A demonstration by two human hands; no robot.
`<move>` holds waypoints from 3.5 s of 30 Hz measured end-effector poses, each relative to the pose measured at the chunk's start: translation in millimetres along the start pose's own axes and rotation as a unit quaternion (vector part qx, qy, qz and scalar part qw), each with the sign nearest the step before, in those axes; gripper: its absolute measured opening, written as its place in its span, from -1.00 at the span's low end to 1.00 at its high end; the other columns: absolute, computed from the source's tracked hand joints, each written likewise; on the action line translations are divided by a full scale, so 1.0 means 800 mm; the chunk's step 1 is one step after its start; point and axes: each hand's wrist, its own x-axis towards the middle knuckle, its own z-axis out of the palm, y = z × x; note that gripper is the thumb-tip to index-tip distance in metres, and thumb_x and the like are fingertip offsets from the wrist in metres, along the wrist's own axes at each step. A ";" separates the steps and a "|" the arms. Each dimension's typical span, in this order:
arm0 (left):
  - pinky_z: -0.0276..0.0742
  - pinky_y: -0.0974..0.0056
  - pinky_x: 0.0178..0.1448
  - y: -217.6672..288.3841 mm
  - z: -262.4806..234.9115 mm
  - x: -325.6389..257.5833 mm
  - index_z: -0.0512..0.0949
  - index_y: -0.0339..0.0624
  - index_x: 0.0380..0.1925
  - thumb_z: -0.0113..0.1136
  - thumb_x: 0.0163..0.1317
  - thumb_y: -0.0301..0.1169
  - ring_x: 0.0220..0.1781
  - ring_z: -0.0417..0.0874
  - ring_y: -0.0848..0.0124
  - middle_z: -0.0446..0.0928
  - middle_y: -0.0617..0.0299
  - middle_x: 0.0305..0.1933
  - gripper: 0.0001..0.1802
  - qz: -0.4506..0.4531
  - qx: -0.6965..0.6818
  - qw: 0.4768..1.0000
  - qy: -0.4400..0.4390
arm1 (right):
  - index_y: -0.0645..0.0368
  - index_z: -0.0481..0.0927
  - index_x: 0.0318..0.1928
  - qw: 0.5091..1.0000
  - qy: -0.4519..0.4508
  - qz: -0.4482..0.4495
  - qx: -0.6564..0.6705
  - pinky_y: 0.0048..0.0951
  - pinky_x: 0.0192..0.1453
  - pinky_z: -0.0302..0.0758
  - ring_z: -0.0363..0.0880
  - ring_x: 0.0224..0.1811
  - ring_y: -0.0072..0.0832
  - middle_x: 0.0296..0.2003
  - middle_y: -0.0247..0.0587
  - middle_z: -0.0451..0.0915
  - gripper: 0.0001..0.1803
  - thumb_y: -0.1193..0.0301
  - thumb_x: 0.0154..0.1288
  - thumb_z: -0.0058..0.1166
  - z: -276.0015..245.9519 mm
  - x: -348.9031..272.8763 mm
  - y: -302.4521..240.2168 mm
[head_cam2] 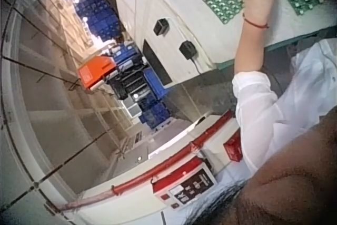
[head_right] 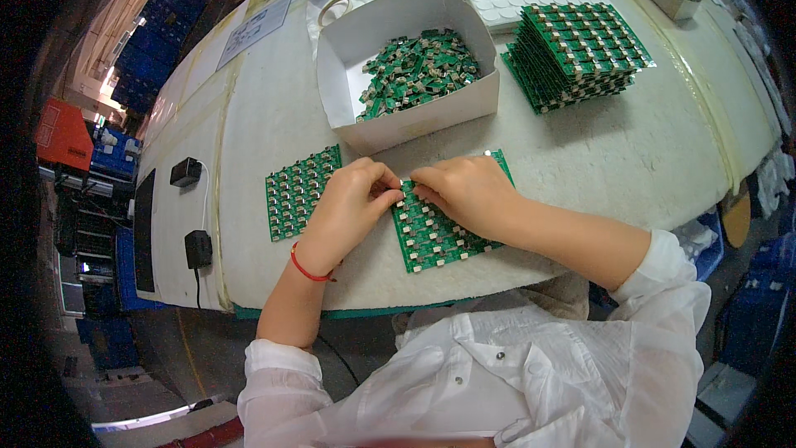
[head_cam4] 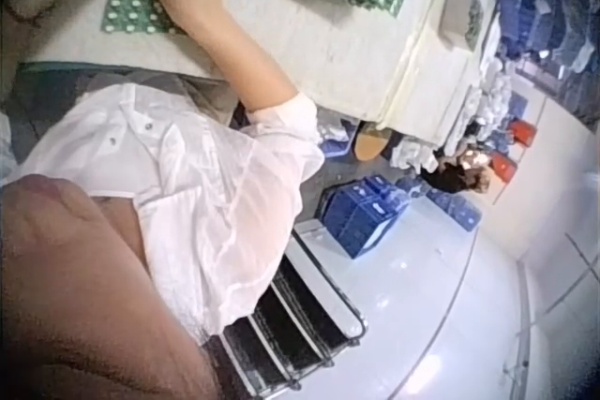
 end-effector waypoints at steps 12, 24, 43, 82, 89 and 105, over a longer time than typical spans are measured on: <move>0.56 0.18 -0.26 0.009 0.000 -0.002 0.63 -0.33 -0.35 0.30 0.14 -0.50 -0.38 0.67 0.14 0.63 -0.03 -0.32 -0.88 0.014 0.057 0.998 0.021 | 0.14 0.52 -0.21 0.988 -0.062 -0.086 -0.108 -0.23 -0.42 0.55 0.65 -0.49 -0.23 -0.51 -0.25 0.61 -0.82 0.41 0.17 0.12 0.004 0.001 0.006; 0.59 0.19 -0.29 0.009 0.002 0.001 0.56 -0.34 -0.36 0.26 0.14 -0.50 -0.42 0.68 0.18 0.62 0.02 -0.36 -0.88 0.015 0.039 0.997 0.061 | 0.21 0.43 -0.20 0.880 -0.034 0.241 0.407 -0.49 -0.42 0.34 0.39 -0.49 -0.54 -0.49 -0.23 0.48 -0.78 0.34 0.43 -0.23 -0.008 0.016 0.010; 0.53 0.20 -0.26 0.018 -0.011 0.006 0.68 -0.14 -0.35 0.34 0.15 -0.37 -0.39 0.65 0.28 0.64 0.17 -0.38 -0.88 0.086 0.059 0.988 0.110 | 0.17 0.56 -0.27 0.951 -0.109 0.139 0.253 -0.47 -0.55 0.26 0.32 -0.65 -0.57 -0.65 -0.31 0.44 -0.71 0.18 0.38 0.14 -0.030 0.013 0.013; 0.56 0.16 -0.24 0.024 -0.012 0.002 0.62 -0.20 -0.36 0.27 0.20 -0.38 -0.36 0.69 0.16 0.65 0.05 -0.43 -0.88 0.053 0.113 0.990 0.058 | 0.24 0.45 -0.19 0.871 -0.025 0.247 0.423 -0.47 -0.46 0.38 0.47 -0.47 -0.54 -0.48 -0.22 0.51 -0.75 0.30 0.51 -0.14 -0.015 0.011 0.005; 0.37 -0.01 0.22 0.018 0.007 0.011 0.63 -0.06 -0.33 0.34 0.11 -0.36 0.06 0.59 0.20 0.61 0.28 -0.17 -0.87 0.262 0.110 0.945 0.162 | 0.22 0.52 -0.21 0.641 -0.173 0.335 0.669 -0.61 -0.43 0.29 0.35 -0.51 -0.66 -0.45 -0.32 0.50 -0.46 -0.04 0.56 -0.27 -0.036 0.019 0.011; 0.53 0.14 -0.22 0.023 -0.022 0.000 0.62 -0.19 -0.39 0.30 0.13 -0.40 -0.29 0.66 0.20 0.63 0.15 -0.38 -0.89 0.068 0.070 0.995 -0.020 | 0.17 0.57 -0.26 0.962 -0.187 0.082 0.180 -0.29 -0.45 0.44 0.59 -0.55 -0.29 -0.61 -0.18 0.54 -0.85 0.38 0.26 0.22 -0.038 0.008 -0.007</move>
